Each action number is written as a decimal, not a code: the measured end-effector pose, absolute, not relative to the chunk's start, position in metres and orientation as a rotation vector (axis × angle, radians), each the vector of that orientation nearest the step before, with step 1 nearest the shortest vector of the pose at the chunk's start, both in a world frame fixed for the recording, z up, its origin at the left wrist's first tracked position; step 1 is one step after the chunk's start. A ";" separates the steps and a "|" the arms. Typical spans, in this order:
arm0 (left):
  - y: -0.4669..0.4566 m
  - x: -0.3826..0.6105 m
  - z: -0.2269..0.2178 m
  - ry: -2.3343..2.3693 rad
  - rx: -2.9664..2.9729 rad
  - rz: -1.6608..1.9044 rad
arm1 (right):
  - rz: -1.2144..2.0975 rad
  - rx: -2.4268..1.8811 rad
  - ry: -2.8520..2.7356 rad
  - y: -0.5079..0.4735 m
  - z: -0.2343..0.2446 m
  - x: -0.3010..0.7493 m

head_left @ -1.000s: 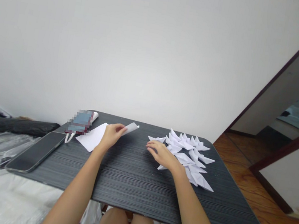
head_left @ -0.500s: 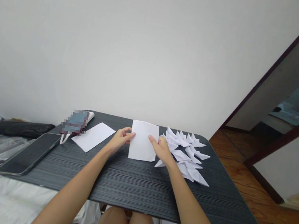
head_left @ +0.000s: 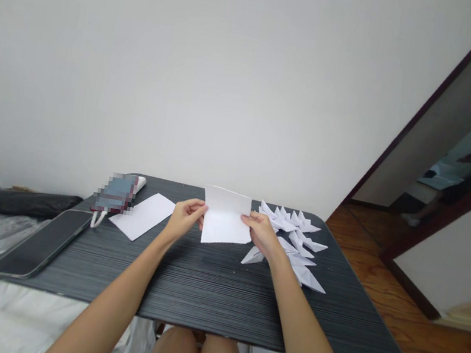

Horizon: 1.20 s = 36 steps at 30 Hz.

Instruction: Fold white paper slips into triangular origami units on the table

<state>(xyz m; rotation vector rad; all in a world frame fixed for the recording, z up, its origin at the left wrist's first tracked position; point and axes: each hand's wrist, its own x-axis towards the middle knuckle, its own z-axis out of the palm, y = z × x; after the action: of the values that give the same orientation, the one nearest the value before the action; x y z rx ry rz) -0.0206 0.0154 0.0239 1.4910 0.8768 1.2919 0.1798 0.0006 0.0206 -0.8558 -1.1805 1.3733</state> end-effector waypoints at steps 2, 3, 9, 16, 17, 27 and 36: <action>0.017 -0.020 0.024 0.829 1.384 1.228 | 1.375 -0.860 -1.124 0.000 0.022 0.180; 0.017 -0.020 0.024 0.809 1.314 1.172 | 1.369 -0.867 -1.103 0.000 0.023 0.180; 0.016 -0.021 0.028 0.766 1.095 0.799 | 1.281 -0.938 -1.300 0.001 0.018 0.177; 0.008 -0.021 0.037 0.833 1.746 1.100 | 1.112 -1.036 -1.472 0.002 0.016 0.176; 0.005 -0.020 0.039 0.810 1.856 1.136 | 1.088 -1.061 -1.456 0.003 0.015 0.176; 0.002 -0.007 0.023 1.184 2.050 1.173 | 1.177 -0.945 -1.544 -0.008 0.034 0.173; 0.001 -0.003 0.026 0.857 1.816 1.101 | 0.754 -0.966 -1.717 -0.005 0.032 0.176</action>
<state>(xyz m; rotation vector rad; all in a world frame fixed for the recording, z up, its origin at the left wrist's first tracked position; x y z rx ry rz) -0.0029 0.0005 0.0265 1.8158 0.8567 1.1008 0.1763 -0.0051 0.0318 -0.9659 -1.7174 0.7542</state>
